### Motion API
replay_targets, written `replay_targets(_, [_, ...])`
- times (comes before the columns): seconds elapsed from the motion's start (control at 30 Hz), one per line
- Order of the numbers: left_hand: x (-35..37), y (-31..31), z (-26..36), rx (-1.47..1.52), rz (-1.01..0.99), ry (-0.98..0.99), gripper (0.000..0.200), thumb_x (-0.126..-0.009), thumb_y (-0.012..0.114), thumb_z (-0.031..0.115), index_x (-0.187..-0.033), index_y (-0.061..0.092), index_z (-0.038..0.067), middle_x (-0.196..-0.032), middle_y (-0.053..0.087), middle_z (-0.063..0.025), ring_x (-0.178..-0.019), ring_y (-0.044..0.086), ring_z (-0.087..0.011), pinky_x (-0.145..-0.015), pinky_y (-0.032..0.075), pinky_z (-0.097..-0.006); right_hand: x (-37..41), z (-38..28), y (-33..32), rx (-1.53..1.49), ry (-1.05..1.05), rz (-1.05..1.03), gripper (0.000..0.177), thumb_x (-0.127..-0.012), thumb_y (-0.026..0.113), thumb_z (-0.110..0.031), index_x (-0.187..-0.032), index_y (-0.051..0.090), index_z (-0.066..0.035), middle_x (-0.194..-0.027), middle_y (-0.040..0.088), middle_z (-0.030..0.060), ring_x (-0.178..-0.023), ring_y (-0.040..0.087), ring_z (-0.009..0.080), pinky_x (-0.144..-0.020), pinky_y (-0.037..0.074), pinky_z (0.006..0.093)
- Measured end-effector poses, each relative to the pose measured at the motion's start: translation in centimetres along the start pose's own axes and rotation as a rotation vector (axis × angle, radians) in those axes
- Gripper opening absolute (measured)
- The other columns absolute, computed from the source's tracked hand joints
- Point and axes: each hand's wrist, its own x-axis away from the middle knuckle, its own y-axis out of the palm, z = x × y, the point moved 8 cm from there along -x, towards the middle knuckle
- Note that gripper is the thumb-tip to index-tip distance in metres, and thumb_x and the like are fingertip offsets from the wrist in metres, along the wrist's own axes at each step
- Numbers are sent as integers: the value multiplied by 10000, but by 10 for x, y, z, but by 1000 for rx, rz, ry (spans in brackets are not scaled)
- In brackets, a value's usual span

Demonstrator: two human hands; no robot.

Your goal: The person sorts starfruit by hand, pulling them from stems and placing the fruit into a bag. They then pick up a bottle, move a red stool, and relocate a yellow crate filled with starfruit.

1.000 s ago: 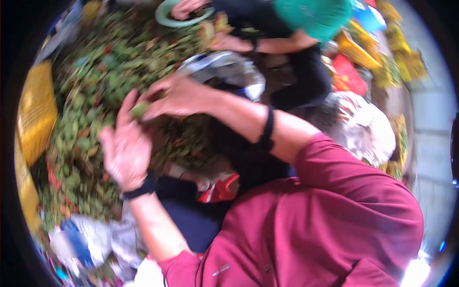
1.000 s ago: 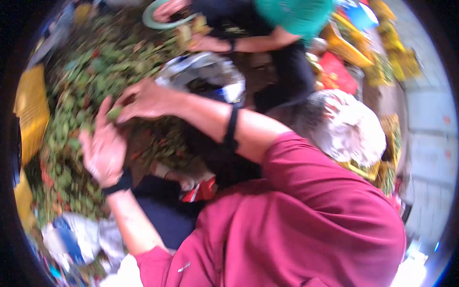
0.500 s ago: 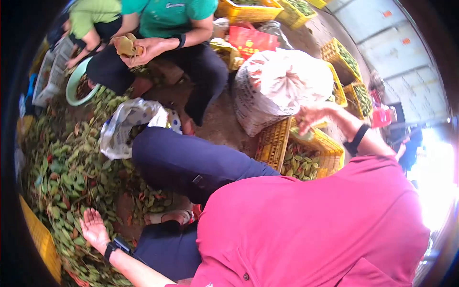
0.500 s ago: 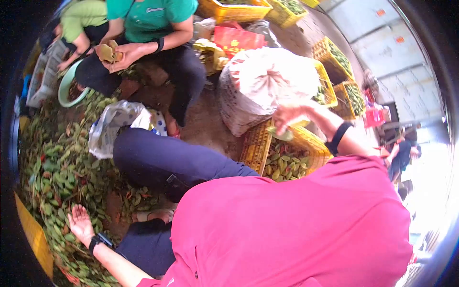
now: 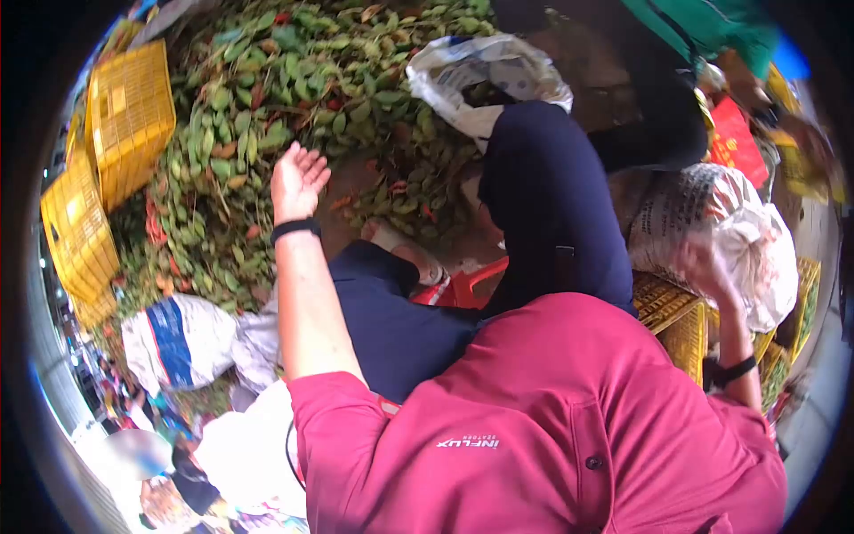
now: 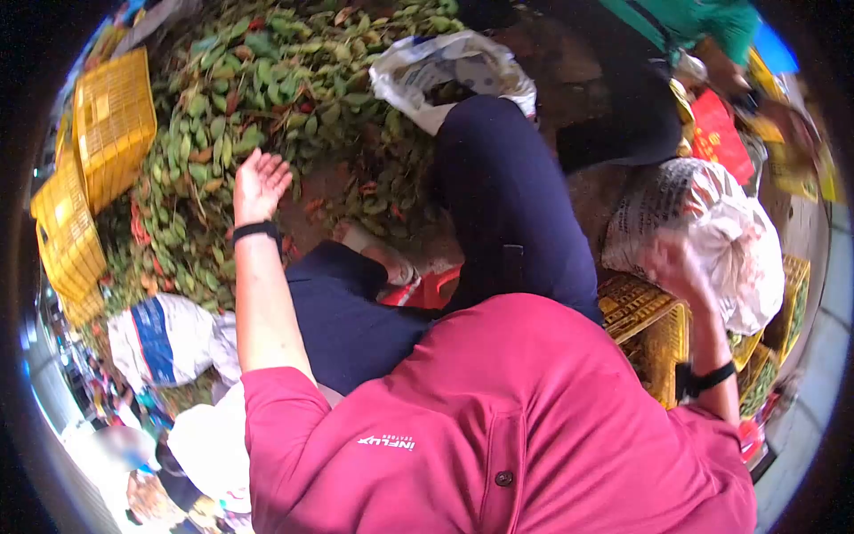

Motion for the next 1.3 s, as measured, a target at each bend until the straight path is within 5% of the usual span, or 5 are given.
replay_targets(0.3, [-32, -24, -98, 327, 364, -128, 359, -943, 536, 277, -1209, 519, 36, -1111, 582, -144, -971, 591, -313, -862, 483, -506, -237, -482, 103, -320, -750, 6, 228, -971, 610, -196, -1077, 683, -7, -809, 683, 65, -697, 660, 108, -605, 519, 258])
replay_targets(0.5, [-71, -49, -304, -387, 76, 379, 330, -951, 463, 282, -1154, 645, 95, -1063, 686, -96, -913, 658, -323, -786, 543, -473, -390, -341, 356, -338, -197, -189, 206, -889, 630, -134, -1034, 646, 12, -845, 691, 105, -651, 661, 136, -589, 532, 299])
replay_targets(0.63, [-76, -27, -389, 818, 194, -525, 423, -1018, 377, 340, -1279, 610, 104, -1216, 656, -101, -1101, 624, -318, -927, 520, -490, -378, -305, 407, 143, -316, -54, 299, -822, 660, -91, -1105, 637, 4, -988, 681, 191, -851, 679, 316, -761, 539, 429])
replay_targets(0.97, [-87, -31, -358, 292, 507, -614, 868, -961, 613, 407, -1537, 131, -29, -1602, 189, -181, -1422, 315, -343, -1108, 366, -490, -416, -308, 494, 613, -565, -124, 388, -817, 653, -103, -1196, 611, -26, -1127, 627, 234, -1052, 610, 422, -873, 505, 501])
replay_targets(1.3, [-142, -26, -255, 230, 473, -261, 549, -980, 568, 349, -1380, 477, -16, -1222, 600, -133, -1006, 607, -264, -853, 486, -428, -459, -281, 427, -233, 147, -377, 262, -1003, 518, -197, -1178, 545, -4, -1028, 677, 141, -796, 649, 245, -676, 544, 400])
